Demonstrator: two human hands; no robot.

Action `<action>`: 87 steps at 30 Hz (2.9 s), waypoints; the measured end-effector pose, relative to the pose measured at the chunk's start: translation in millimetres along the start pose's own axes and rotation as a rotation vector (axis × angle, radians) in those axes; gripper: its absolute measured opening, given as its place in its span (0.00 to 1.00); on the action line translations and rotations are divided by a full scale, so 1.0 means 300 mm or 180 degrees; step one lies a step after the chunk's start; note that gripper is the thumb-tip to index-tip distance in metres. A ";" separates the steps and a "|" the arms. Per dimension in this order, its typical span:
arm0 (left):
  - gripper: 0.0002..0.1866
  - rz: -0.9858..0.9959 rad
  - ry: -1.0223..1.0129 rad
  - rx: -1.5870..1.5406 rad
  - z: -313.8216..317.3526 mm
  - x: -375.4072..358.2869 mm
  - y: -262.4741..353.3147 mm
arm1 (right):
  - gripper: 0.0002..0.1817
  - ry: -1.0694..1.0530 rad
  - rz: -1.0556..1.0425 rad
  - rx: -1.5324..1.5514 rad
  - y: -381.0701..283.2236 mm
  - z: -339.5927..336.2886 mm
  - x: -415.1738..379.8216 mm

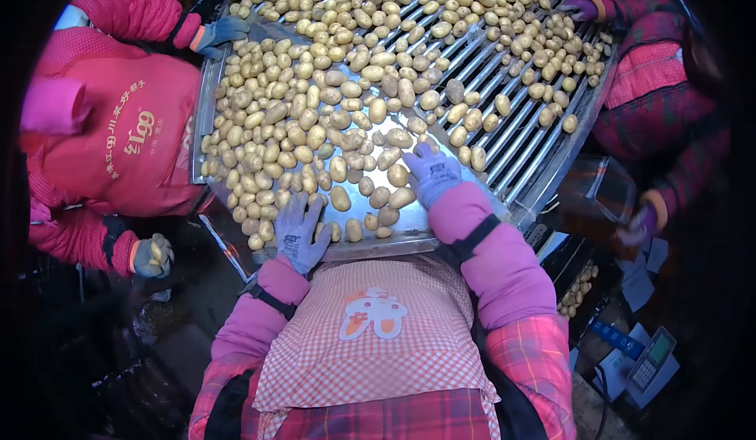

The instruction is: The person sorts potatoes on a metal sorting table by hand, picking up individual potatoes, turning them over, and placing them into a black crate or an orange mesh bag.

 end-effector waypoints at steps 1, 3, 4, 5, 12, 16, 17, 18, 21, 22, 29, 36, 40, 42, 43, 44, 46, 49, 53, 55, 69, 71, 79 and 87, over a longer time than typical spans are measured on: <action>0.31 0.0008 0.0003 -0.0001 0.000 0.000 0.002 | 0.17 0.0006 0.0006 -0.0002 0.015 -0.009 -0.001; 0.31 0.0015 -0.0019 0.0004 -0.003 0.004 0.001 | 0.17 0.0247 0.0423 0.1022 0.066 -0.056 -0.015; 0.31 0.0012 -0.0016 0.0003 -0.004 0.005 0.001 | 0.17 0.0442 0.0382 0.1190 0.081 -0.077 -0.036; 0.31 -0.0019 -0.0001 0.0022 -0.006 0.006 0.002 | 0.17 0.0439 0.0390 0.1188 0.068 -0.086 -0.042; 0.30 0.0074 0.0016 -0.0014 -0.017 0.017 0.006 | 0.23 -0.1253 0.0425 -0.0110 -0.098 -0.010 -0.019; 0.30 0.0105 -0.0011 -0.0105 -0.013 0.000 0.004 | 0.25 -0.1552 0.0115 -0.0431 -0.160 0.010 0.068; 0.30 0.0107 0.0006 -0.0129 -0.016 0.002 0.005 | 0.25 -0.1934 0.0094 -0.1071 -0.197 0.006 0.081; 0.30 0.0094 0.0048 -0.0148 -0.019 0.008 0.001 | 0.25 -0.1904 0.0091 -0.1108 -0.197 -0.001 0.087; 0.30 0.0135 0.0043 -0.0250 -0.023 0.004 -0.007 | 0.22 -0.1463 0.1139 0.0474 -0.131 0.028 0.114; 0.29 0.0090 0.0032 -0.0261 -0.025 -0.002 -0.009 | 0.22 -0.1381 0.1070 0.0480 -0.100 0.065 0.126; 0.27 0.0323 -0.0007 -0.0247 -0.044 0.007 0.014 | 0.32 0.0487 0.1280 0.4165 -0.031 -0.170 -0.208; 0.29 0.0807 0.0069 -0.0160 0.051 -0.009 -0.011 | 0.21 0.2910 0.1633 0.6854 0.222 -0.114 -0.851; 0.30 0.0693 -0.0211 -0.0164 0.067 -0.008 -0.024 | 0.20 0.5033 0.2313 0.6733 0.507 0.044 -1.260; 0.31 0.0695 -0.0341 0.0012 0.108 -0.022 -0.067 | 0.26 0.4893 0.2873 0.2974 0.569 0.018 -1.489; 0.31 0.0649 -0.0448 0.0165 0.120 -0.017 -0.070 | 0.29 0.3496 0.2738 -0.0062 0.538 -0.018 -1.540; 0.32 0.0624 -0.0385 0.0180 0.058 -0.012 -0.019 | 0.29 0.3511 0.2757 -0.0045 0.566 0.002 -1.625; 0.32 0.0743 -0.0377 0.0174 0.060 -0.003 -0.026 | 0.33 0.3283 0.3513 -0.0179 0.609 0.072 -1.751; 0.32 0.0667 -0.0504 0.0251 0.069 0.001 -0.041 | 0.34 0.2930 0.4319 -0.0266 0.537 -0.022 -1.792; 0.32 0.0626 -0.0606 0.0349 0.073 0.009 -0.033 | 0.24 0.3151 0.4141 -0.0317 0.687 0.039 -2.004; 0.33 0.0608 -0.0636 0.0357 0.065 0.005 -0.016 | 0.14 0.6744 0.3537 0.5098 0.829 0.213 -2.143; 0.14 0.0820 -0.0618 -0.0726 0.069 0.114 -0.007 | 0.16 0.4163 0.2029 0.1116 0.479 -0.150 -1.003; 0.18 0.0922 -0.0205 -0.0145 0.100 0.034 -0.009 | 0.16 0.4028 0.1458 0.0667 0.404 -0.218 -0.856; 0.28 0.1411 0.0403 -0.0051 -0.100 0.241 0.142 | 0.16 0.2818 0.1658 -0.0239 0.353 -0.114 -0.522; 0.30 0.1592 0.1041 0.0478 0.004 0.767 0.170 | 0.09 0.2511 0.2165 -0.0239 0.392 -0.133 -0.471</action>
Point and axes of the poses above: each hand's wrist, its own x-axis towards the middle knuckle, its own z-axis out of the palm, y = z × x, the point moved 4 cm from there along x, towards the middle knuckle, and after that the axes turned 15 degrees about x, right-handed, at the moved point
